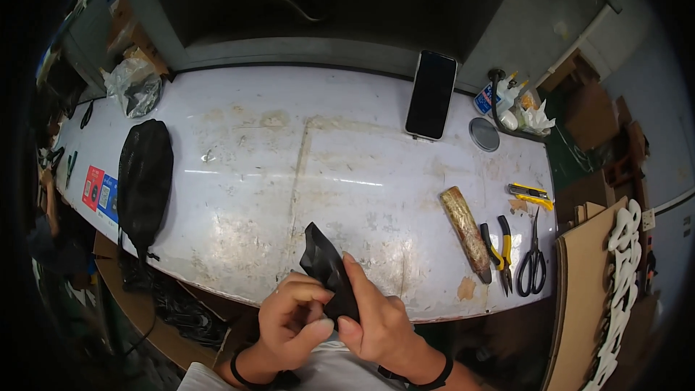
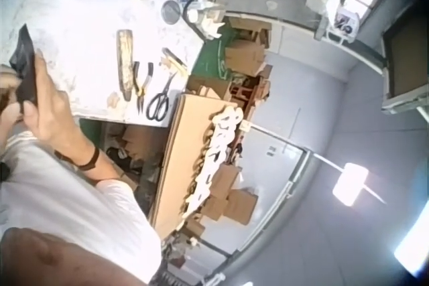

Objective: Fitting and securing a synthetic cover onto a bicycle saddle base using pliers and a smoothing tool.

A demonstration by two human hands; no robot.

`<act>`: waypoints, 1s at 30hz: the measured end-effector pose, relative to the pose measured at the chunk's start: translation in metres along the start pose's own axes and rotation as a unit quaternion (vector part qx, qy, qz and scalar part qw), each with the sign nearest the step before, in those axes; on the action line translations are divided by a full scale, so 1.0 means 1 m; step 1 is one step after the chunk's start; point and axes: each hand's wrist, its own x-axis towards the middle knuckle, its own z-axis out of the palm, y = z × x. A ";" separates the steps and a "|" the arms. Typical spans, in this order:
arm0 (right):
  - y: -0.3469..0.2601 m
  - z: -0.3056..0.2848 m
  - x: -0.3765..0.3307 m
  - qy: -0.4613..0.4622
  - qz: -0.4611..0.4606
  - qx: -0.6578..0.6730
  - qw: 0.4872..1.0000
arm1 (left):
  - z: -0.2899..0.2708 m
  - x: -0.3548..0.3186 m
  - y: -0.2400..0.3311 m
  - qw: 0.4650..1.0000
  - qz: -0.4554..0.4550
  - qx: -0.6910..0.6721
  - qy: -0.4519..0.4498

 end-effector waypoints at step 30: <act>-0.024 0.018 0.006 -0.004 -0.069 -0.089 0.994 | -0.012 -0.015 -0.032 0.981 -0.074 -0.173 0.046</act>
